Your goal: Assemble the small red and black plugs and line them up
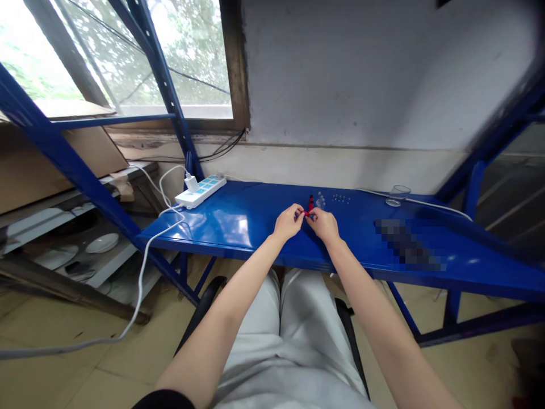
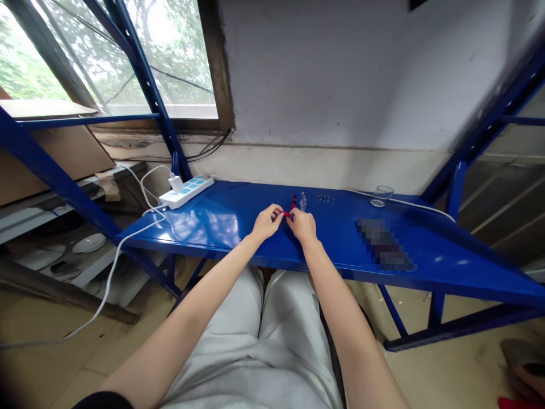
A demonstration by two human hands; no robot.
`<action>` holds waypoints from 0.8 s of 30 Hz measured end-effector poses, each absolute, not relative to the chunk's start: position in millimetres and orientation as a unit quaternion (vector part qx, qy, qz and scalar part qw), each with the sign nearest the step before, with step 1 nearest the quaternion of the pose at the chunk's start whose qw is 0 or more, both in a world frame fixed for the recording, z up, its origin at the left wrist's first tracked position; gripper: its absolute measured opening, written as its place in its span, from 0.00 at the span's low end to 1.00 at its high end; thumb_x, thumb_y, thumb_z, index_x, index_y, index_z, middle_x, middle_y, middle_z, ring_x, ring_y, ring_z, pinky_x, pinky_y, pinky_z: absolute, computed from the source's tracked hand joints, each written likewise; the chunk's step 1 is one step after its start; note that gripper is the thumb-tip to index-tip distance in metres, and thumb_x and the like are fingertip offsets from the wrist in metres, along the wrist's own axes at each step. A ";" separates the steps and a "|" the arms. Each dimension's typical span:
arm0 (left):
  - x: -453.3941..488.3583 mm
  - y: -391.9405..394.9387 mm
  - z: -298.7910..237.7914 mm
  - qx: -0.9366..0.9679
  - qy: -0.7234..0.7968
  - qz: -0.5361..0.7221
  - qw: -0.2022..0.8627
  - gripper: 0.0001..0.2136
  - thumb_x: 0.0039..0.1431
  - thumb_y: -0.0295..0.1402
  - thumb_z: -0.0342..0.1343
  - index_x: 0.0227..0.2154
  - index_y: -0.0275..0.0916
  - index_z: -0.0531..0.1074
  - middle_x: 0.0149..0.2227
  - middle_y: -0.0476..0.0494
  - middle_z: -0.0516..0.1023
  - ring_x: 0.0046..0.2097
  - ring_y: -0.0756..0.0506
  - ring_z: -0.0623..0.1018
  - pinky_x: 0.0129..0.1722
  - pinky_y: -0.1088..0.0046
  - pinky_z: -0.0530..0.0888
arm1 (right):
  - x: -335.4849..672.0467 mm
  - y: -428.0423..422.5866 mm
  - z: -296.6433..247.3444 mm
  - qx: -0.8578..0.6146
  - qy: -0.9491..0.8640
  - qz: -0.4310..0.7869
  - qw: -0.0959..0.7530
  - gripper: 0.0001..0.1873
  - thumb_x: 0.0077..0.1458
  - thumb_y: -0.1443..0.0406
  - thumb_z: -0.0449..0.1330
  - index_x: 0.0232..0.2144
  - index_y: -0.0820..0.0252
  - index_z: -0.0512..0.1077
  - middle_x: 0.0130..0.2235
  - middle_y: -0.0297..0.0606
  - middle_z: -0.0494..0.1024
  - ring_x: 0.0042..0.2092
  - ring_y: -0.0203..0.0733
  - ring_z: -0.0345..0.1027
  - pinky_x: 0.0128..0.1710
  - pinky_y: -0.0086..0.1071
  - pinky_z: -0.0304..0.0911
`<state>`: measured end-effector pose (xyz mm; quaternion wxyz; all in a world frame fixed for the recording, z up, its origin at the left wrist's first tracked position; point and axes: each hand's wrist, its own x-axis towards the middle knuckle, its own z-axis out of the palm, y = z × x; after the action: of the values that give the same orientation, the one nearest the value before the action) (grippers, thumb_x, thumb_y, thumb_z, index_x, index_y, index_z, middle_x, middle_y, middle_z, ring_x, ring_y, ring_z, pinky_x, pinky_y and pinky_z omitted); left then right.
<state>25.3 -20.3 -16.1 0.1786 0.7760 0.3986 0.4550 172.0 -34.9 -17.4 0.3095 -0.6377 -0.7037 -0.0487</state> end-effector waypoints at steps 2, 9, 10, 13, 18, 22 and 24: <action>25.6 -17.8 -16.9 0.766 0.401 0.462 0.199 0.06 0.55 0.30 0.50 0.35 0.40 0.68 0.31 0.49 0.73 0.28 0.53 0.70 0.32 0.76 0.69 | 171.5 -35.1 -17.9 -0.626 -0.717 -0.035 0.304 0.08 0.51 0.61 0.54 0.30 0.57 0.70 0.24 0.34 0.73 0.26 0.37 0.65 0.25 0.28 0.49; 23.4 -14.3 -13.7 0.700 0.401 0.521 0.279 0.06 0.52 0.31 0.53 0.34 0.37 0.69 0.29 0.49 0.72 0.28 0.54 0.70 0.32 0.78 0.68 | 161.6 -42.4 -11.7 -0.597 -0.732 -0.003 0.328 0.10 0.53 0.59 0.52 0.29 0.58 0.69 0.23 0.33 0.71 0.25 0.35 0.62 0.24 0.26 0.48; 22.8 -13.8 -13.4 0.699 0.401 0.518 0.288 0.06 0.52 0.32 0.54 0.33 0.37 0.69 0.29 0.49 0.73 0.27 0.54 0.69 0.31 0.78 0.68 | 160.5 -43.3 -10.8 -0.592 -0.734 -0.008 0.332 0.10 0.53 0.59 0.51 0.28 0.58 0.69 0.23 0.33 0.70 0.25 0.35 0.62 0.24 0.26 0.48; 20.7 -10.7 -13.8 0.708 0.400 0.505 0.291 0.06 0.51 0.34 0.55 0.28 0.36 0.70 0.29 0.48 0.73 0.28 0.54 0.69 0.32 0.77 0.68 | 158.9 -44.5 -8.9 -0.583 -0.741 -0.029 0.330 0.10 0.53 0.61 0.51 0.27 0.58 0.68 0.22 0.34 0.70 0.24 0.35 0.62 0.25 0.27 0.48; 17.7 -2.2 -14.2 0.746 0.396 0.469 0.259 0.06 0.47 0.33 0.57 0.25 0.35 0.71 0.30 0.48 0.72 0.29 0.53 0.69 0.33 0.76 0.68 | 159.6 -43.1 -7.1 -0.573 -0.758 -0.063 0.307 0.08 0.53 0.64 0.51 0.26 0.59 0.68 0.21 0.34 0.70 0.24 0.35 0.61 0.29 0.28 0.50; 15.5 1.3 -6.5 0.792 0.399 0.388 0.251 0.06 0.45 0.32 0.57 0.26 0.35 0.73 0.27 0.49 0.72 0.29 0.51 0.70 0.32 0.75 0.68 | 160.9 -40.0 -9.5 -0.568 -0.766 -0.092 0.288 0.08 0.53 0.66 0.51 0.25 0.60 0.68 0.22 0.34 0.70 0.25 0.36 0.62 0.33 0.29 0.51; 12.6 2.3 1.0 0.814 0.396 0.349 0.244 0.06 0.44 0.32 0.56 0.26 0.35 0.74 0.27 0.48 0.73 0.29 0.51 0.71 0.32 0.75 0.68 | 160.1 -38.8 -11.3 -0.562 -0.772 -0.103 0.279 0.08 0.53 0.66 0.51 0.25 0.60 0.68 0.23 0.35 0.71 0.25 0.36 0.62 0.34 0.30 0.50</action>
<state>12.6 2.3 1.0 0.2439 0.8137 0.3958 0.3490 160.1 -38.8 -11.3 0.2787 -0.5621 -0.7718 -0.1032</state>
